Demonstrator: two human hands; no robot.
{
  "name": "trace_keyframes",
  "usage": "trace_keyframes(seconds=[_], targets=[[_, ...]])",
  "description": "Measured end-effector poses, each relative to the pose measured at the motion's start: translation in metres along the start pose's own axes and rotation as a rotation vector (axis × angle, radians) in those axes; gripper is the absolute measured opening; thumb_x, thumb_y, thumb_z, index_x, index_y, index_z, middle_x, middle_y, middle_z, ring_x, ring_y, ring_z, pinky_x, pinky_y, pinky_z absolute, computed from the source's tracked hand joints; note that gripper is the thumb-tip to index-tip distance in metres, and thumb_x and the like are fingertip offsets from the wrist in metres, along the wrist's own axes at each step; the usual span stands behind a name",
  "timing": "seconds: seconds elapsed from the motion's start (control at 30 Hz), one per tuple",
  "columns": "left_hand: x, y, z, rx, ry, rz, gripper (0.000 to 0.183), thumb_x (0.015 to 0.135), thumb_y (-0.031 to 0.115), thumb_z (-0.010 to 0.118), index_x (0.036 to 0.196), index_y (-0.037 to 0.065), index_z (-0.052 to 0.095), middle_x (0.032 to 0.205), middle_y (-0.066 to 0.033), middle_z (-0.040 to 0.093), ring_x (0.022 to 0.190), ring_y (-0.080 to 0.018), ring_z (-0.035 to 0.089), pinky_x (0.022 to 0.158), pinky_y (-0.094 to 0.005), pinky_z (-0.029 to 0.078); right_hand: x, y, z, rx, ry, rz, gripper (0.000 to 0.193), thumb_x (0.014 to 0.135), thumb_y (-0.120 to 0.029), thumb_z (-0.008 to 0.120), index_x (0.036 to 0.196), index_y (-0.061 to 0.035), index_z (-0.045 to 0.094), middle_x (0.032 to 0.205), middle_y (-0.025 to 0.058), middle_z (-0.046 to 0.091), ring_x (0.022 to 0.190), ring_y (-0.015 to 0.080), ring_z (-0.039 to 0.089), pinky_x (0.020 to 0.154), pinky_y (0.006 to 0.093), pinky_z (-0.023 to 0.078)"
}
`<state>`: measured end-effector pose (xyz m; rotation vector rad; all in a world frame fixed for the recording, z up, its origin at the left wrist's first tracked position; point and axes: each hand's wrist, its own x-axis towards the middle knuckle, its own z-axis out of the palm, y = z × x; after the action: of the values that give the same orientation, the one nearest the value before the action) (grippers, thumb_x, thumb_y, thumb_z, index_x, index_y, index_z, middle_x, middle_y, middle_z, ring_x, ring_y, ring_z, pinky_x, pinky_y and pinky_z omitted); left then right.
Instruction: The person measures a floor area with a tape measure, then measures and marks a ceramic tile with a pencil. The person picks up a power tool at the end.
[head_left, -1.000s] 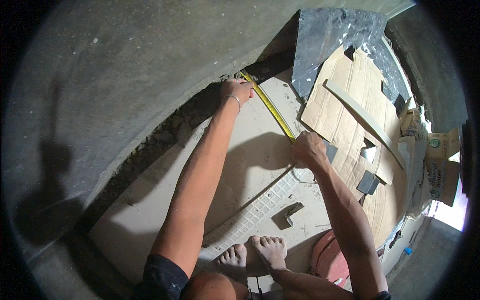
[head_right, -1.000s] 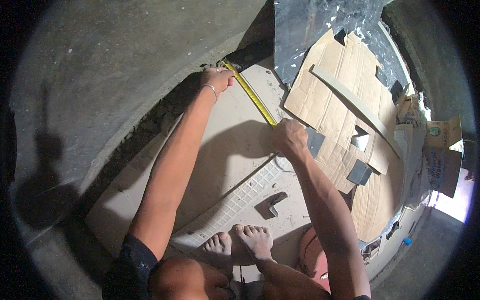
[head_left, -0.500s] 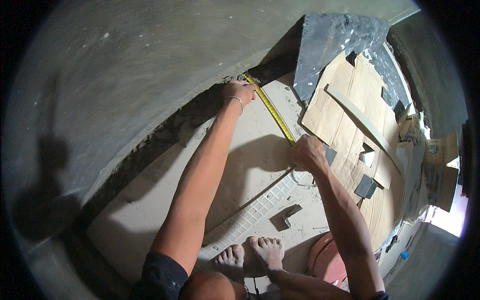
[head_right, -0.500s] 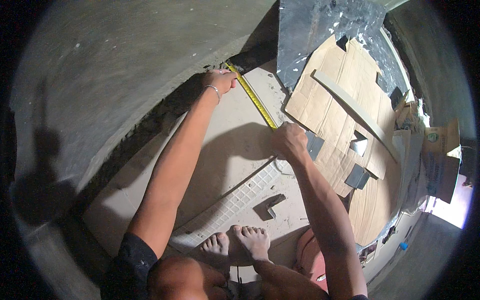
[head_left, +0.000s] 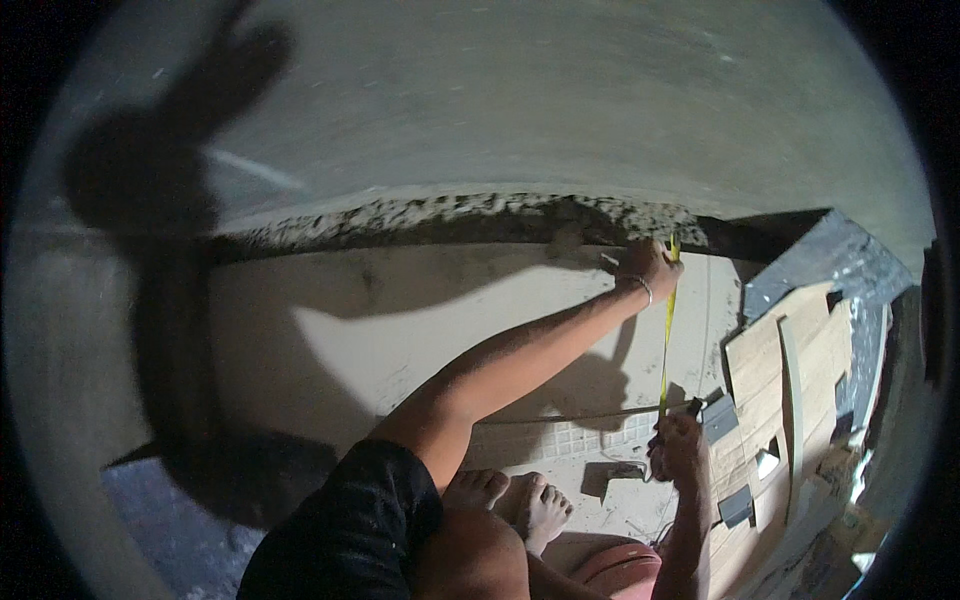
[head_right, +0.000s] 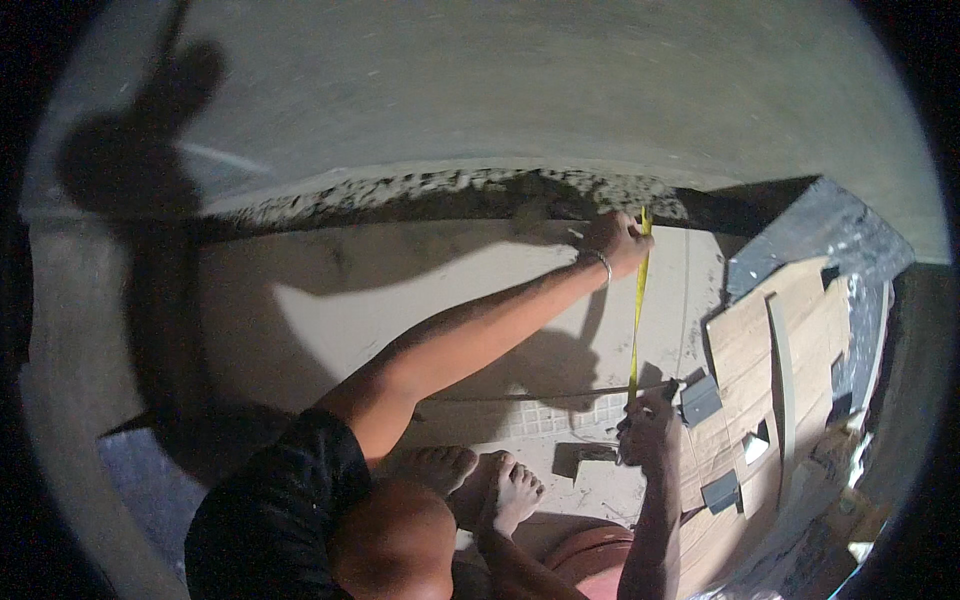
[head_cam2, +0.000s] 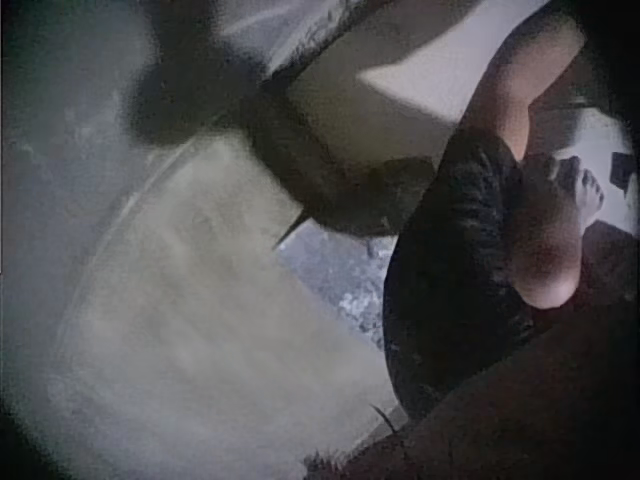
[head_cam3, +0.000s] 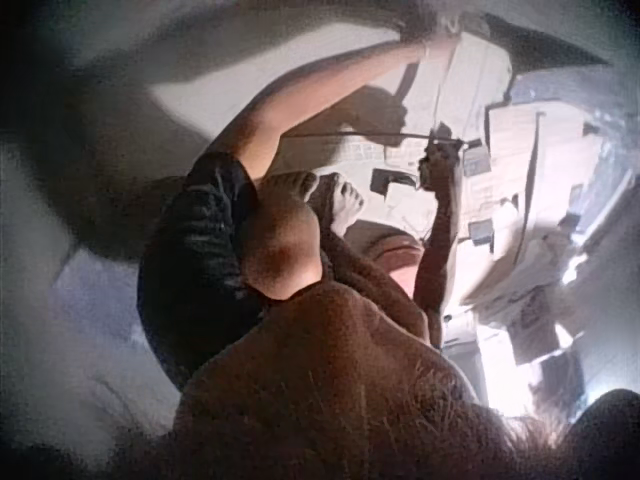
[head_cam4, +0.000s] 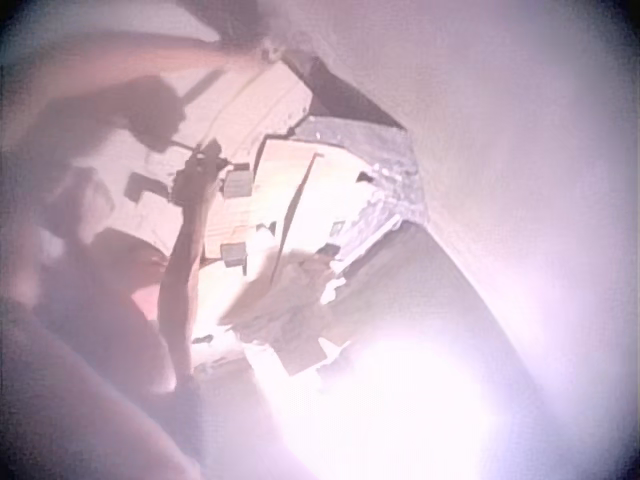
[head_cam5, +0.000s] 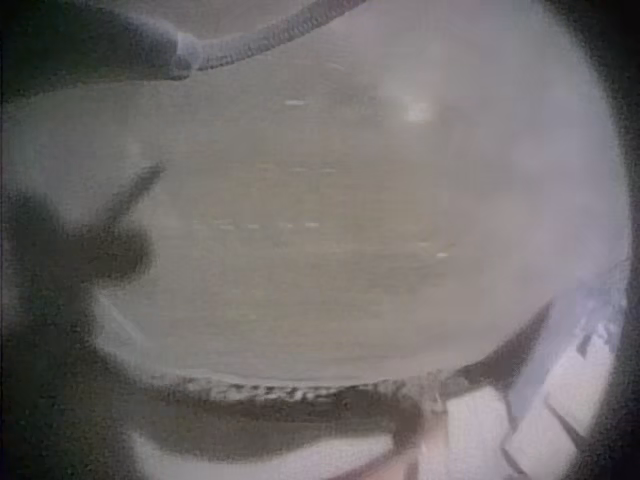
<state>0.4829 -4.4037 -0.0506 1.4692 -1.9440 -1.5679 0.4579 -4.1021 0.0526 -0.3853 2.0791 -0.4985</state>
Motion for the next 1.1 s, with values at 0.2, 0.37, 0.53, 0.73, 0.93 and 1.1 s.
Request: trace_keyframes(seconds=[0.2,0.37,0.53,0.73,0.93,1.1], targets=[[-0.09,-0.063,-0.095,-0.058,0.251,0.076,0.029,0.091,0.035,0.077,0.092,0.007,0.069,0.078,-0.0126,0.074,0.075,-0.027,0.073,0.069,-0.0432,0.056,-0.073,-0.017,0.08,0.425,-0.295,0.02,0.013,0.099,-0.012,0.065,0.103,0.0006,0.069,0.077,0.0127,0.075,0.062,0.0162,0.07,0.055,0.0347,0.054],[-0.162,-0.135,-0.176,-0.197,0.292,-0.002,0.031,0.099,0.033,0.075,0.09,0.007,0.06,0.074,-0.0026,0.063,0.067,-0.0151,0.063,0.064,-0.034,0.052,-0.086,-0.032,0.151,-0.019,-0.265,-0.272,0.013,0.098,-0.012,0.068,0.1,-0.0002,0.069,0.082,0.0149,0.078,0.074,0.0215,0.077,0.065,0.0367,0.058],[-0.24,-0.179,-0.189,-0.466,0.026,-0.168,0.04,0.108,0.044,0.061,0.096,0.006,0.059,0.08,-0.0005,0.061,0.073,-0.0085,0.061,0.069,-0.0266,0.056,-0.077,-0.065,0.199,-0.3,-0.092,-1.162,0.007,0.092,-0.008,0.071,0.095,-0.0024,0.07,0.078,0.0161,0.074,0.073,0.0263,0.076,0.063,0.0393,0.058],[-0.31,-0.213,-0.185,-0.761,-0.009,-0.148,0.042,0.11,0.045,0.057,0.117,0.005,0.068,0.105,-0.0051,0.072,0.099,-0.014,0.068,0.086,-0.0319,0.059,-0.079,-0.119,0.249,-0.02,-0.351,-0.435,0.029,0.103,-0.028,0.06,0.116,-0.008,0.076,0.092,0.0142,0.079,0.082,0.0307,0.077,0.072,0.0393,0.058],[-0.328,-0.209,-0.228,-0.823,0.189,-0.286,0.039,0.11,0.045,0.056,0.114,0.007,0.065,0.1,-0.0055,0.069,0.094,-0.0173,0.069,0.083,-0.0358,0.06,-0.06,-0.155,0.277,-0.271,-0.494,-0.719,0.035,0.101,-0.038,0.064,0.101,-0.0065,0.078,0.083,0.0176,0.076,0.074,0.0344,0.077,0.07,0.046,0.06],[-0.351,-0.218,-0.292,-0.82,0.385,-0.39,0.038,0.11,0.046,0.055,0.111,0.009,0.062,0.095,-0.0059,0.067,0.09,-0.02,0.069,0.08,-0.0391,0.06,0.015,-0.212,0.309,-0.186,-0.253,-1.431,0.03,0.101,-0.021,0.062,0.119,0.0027,0.068,0.128,0.0274,0.068,0.119,0.0466,0.064,0.101,0.0525,0.052]])
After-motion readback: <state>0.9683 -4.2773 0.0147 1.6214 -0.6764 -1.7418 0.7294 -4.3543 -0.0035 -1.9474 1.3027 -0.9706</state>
